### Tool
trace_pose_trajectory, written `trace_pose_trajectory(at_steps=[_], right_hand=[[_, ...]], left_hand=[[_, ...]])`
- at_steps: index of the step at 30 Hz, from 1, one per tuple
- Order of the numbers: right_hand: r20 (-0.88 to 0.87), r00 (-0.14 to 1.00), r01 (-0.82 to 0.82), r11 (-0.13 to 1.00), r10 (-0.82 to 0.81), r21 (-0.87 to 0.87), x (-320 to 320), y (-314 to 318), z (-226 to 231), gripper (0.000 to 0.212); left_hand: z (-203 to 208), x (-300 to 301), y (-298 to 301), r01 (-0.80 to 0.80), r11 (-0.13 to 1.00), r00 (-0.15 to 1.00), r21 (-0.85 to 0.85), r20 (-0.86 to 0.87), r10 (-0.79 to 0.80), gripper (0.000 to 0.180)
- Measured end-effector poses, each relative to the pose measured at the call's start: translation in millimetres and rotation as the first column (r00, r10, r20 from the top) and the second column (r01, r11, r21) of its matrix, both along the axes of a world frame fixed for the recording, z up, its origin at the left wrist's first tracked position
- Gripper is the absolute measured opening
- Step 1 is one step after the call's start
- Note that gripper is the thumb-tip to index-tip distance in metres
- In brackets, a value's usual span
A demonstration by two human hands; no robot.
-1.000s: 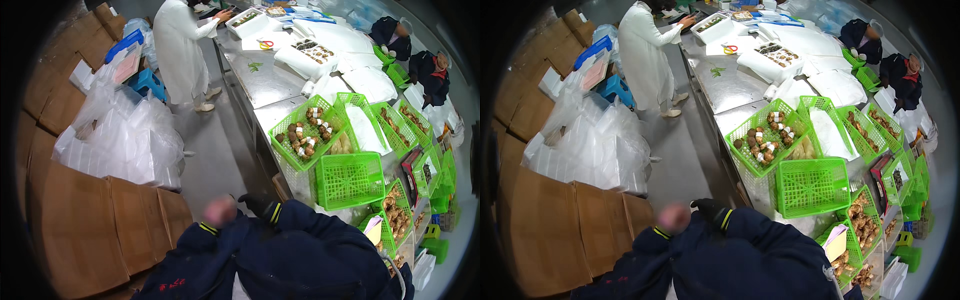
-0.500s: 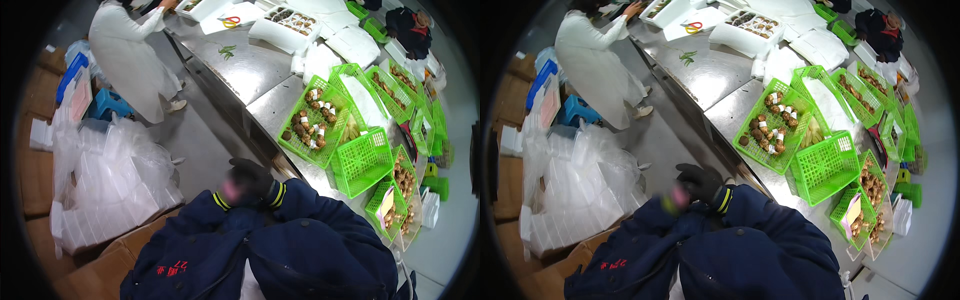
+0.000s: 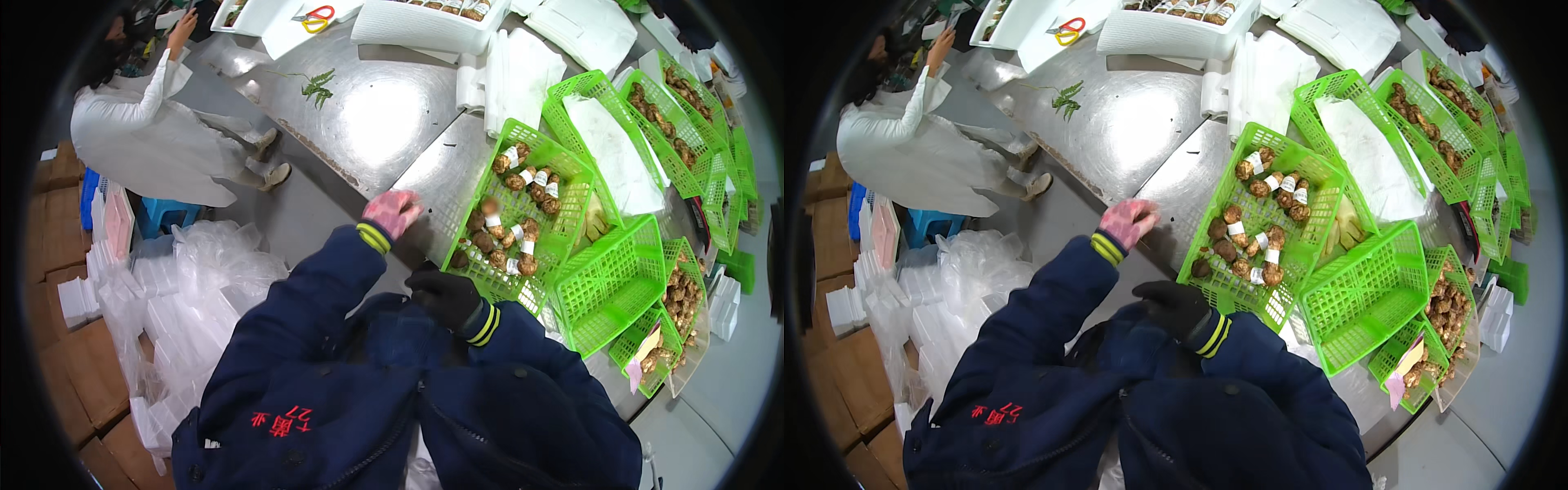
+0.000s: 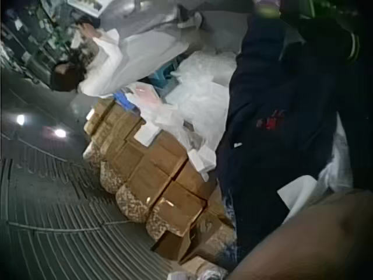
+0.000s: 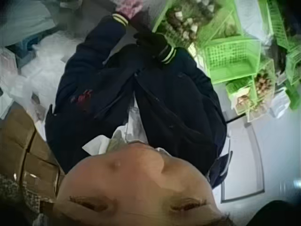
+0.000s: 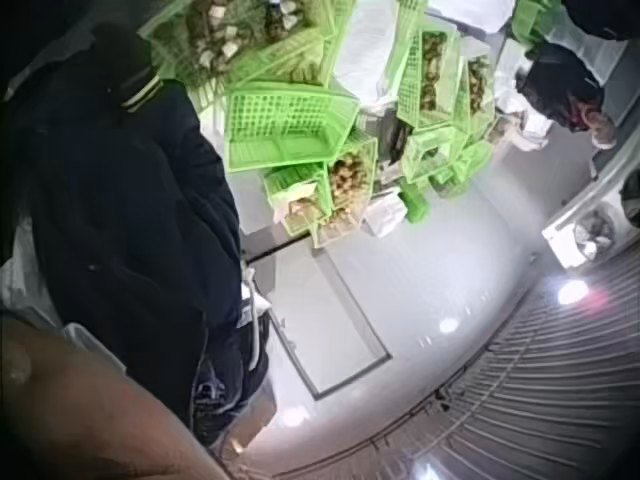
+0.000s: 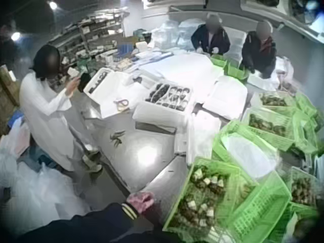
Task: The person places mushrooms into a white box, arranging them alongside long brown roots, then picks through a basket of dried mushrooms, weighs a smaller portion on a digital scale, and transfers them into a blue basket.
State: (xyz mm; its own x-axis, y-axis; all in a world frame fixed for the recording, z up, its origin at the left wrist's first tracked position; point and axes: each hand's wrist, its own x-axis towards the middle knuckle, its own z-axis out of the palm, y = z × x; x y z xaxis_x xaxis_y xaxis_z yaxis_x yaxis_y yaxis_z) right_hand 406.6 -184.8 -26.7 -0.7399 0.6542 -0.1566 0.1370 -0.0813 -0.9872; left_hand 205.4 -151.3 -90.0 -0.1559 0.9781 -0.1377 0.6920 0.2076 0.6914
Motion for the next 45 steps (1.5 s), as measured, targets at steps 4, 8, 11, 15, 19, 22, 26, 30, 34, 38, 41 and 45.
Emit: trace_pose_trajectory(at_steps=[4, 8, 11, 15, 19, 22, 26, 30, 34, 38, 41, 45], right_hand=[[-0.012, 0.990, -0.142, 0.990, 0.142, 0.029, 7, 26, 17, 0.021], [0.025, 1.000, 0.011, 0.991, -0.014, 0.131, 20, 32, 9, 0.022], [0.009, 0.989, 0.146, 0.979, -0.149, 0.144, 14, 37, 13, 0.022], [0.038, 0.970, 0.225, 0.945, -0.240, 0.237, -2, 44, 10, 0.021], [0.072, 0.944, 0.308, 0.937, -0.323, 0.166, -29, 53, 23, 0.020], [0.170, 0.910, 0.354, 0.922, -0.378, 0.156, -58, 56, 25, 0.019], [0.206, 0.849, 0.457, 0.872, -0.487, 0.178, -109, 61, -8, 0.017], [0.410, 0.706, 0.622, 0.782, -0.577, 0.029, -133, 64, -36, 0.016], [0.855, 0.464, 0.297, 0.950, -0.231, 0.095, -106, 22, -82, 0.023], [0.777, 0.315, 0.464, 0.802, -0.546, 0.375, -102, 13, -120, 0.026], [0.811, 0.261, 0.394, 0.825, -0.524, 0.406, -115, 49, -122, 0.024], [0.843, 0.241, 0.178, 0.876, -0.481, 0.449, -118, 70, -124, 0.010]], left_hand=[[-44, -4, 83, 0.083, 0.990, 0.958, 0.116, -0.285, -0.047, 0.026], [-48, 7, 143, 0.060, 0.998, 0.932, 0.004, -0.359, -0.054, 0.024], [-66, 4, 160, 0.123, 0.992, 0.920, -0.038, -0.369, -0.129, 0.011], [-71, -15, 166, 0.220, 0.975, 0.939, -0.037, -0.264, -0.222, 0.009], [-79, -67, 183, 0.061, 0.996, 0.995, -0.069, -0.077, -0.066, 0.015], [-73, -85, 206, 0.261, 0.965, 0.959, -0.013, -0.111, -0.261, 0.018], [-79, -94, 216, 0.320, 0.947, 0.942, 0.010, -0.112, -0.317, 0.039], [-70, -90, 216, 0.348, 0.937, 0.913, -0.041, -0.213, -0.348, 0.046], [-67, -67, 214, 0.526, 0.848, 0.807, -0.056, -0.282, -0.519, 0.023], [-73, -52, 210, 0.595, 0.793, 0.707, -0.130, -0.384, -0.594, 0.017], [-72, -46, 210, 0.668, 0.739, 0.659, -0.090, -0.391, -0.643, 0.014], [-91, -55, 214, 0.689, 0.724, 0.681, 0.009, -0.350, -0.643, 0.013]])
